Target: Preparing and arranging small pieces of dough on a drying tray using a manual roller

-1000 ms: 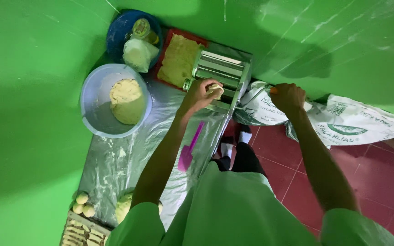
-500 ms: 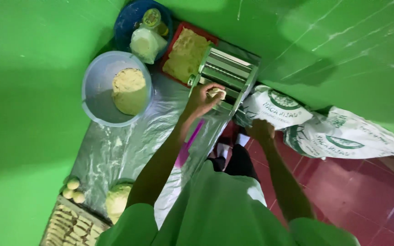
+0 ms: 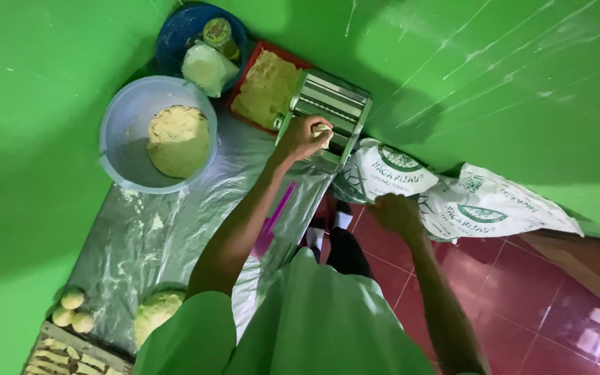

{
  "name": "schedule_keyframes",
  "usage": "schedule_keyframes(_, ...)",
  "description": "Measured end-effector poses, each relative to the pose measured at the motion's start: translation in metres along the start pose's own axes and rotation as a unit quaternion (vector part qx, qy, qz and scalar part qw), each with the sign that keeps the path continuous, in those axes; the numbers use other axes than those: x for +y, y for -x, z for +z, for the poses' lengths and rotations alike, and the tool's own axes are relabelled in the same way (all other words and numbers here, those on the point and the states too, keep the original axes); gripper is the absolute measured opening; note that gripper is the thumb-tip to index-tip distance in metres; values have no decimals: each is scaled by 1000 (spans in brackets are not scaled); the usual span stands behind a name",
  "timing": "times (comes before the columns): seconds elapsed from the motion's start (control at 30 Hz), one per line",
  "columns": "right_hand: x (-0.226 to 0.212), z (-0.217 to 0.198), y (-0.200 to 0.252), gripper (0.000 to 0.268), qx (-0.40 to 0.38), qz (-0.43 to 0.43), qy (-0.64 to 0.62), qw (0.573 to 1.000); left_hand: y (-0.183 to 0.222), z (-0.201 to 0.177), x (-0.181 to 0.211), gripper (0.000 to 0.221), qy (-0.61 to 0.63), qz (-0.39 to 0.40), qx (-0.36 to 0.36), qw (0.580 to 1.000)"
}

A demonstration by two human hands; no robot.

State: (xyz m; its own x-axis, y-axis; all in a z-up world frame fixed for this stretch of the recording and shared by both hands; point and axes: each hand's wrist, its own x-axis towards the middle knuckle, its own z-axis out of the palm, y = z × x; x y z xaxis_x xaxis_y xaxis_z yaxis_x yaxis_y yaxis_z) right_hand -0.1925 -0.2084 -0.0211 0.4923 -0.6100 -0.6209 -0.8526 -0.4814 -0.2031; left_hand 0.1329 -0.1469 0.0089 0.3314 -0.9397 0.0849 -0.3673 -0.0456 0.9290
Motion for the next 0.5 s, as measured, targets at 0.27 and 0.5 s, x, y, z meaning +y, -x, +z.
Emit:
schedule_keyframes(0.27,18,-65,-52,30,133,37,-22,990,-3,2,-10,15,-46,17,20,999)
schedule_keyframes(0.5,26,-72,-123,29,194,26,24,980,-10,18,-34,18,-87,38,39,995)
